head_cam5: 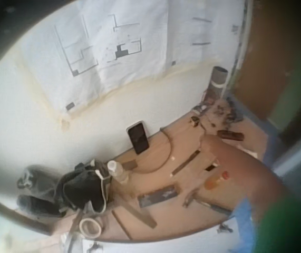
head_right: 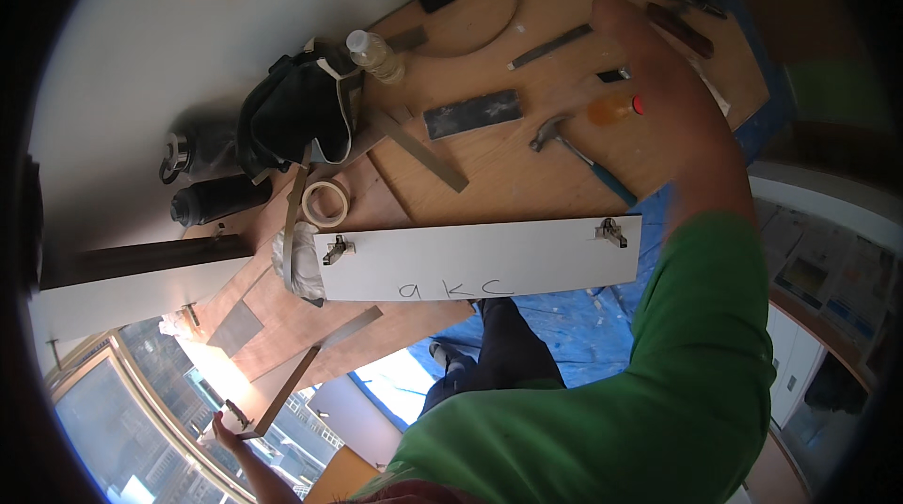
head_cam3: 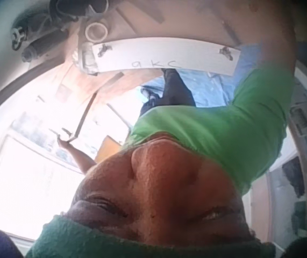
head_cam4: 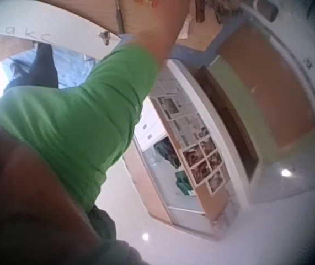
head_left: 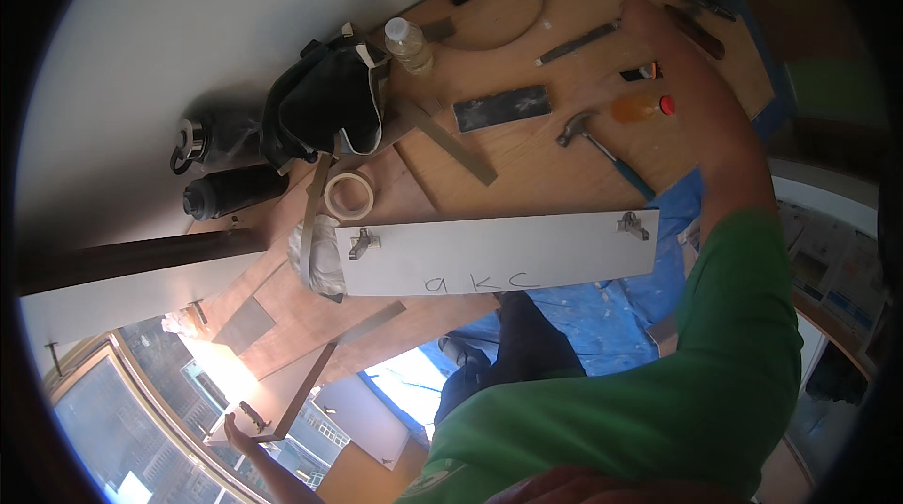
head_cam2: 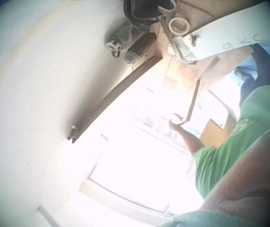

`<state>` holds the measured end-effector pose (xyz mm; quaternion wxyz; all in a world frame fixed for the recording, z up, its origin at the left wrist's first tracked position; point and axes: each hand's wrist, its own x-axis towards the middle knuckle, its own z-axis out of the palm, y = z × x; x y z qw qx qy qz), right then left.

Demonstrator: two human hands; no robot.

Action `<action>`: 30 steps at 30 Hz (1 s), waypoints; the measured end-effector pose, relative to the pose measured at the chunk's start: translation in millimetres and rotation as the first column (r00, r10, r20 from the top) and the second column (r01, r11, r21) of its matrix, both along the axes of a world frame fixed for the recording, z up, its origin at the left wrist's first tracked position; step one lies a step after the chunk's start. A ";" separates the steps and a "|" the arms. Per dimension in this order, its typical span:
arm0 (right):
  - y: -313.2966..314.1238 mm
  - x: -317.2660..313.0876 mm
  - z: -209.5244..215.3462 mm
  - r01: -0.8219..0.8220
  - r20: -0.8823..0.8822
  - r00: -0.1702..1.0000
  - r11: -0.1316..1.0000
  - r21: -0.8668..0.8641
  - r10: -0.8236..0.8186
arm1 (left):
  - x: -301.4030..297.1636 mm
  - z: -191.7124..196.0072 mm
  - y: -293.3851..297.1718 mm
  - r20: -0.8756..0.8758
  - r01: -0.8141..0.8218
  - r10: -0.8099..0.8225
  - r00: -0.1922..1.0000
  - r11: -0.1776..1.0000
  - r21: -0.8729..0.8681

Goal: The person assembles a cabinet by hammering wooden pieces together, then uses a utility knife to score and separate a white panel. They attach metal hinges to the panel and align it with the wooden frame.

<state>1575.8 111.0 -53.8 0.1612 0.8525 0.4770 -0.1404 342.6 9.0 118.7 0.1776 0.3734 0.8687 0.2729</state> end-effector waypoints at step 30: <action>-108.9 53.4 -28.8 -0.272 0.031 0.947 0.852 -0.447 0.318 | -23.9 -0.2 -36.9 0.090 -0.062 0.056 0.994 0.996 0.071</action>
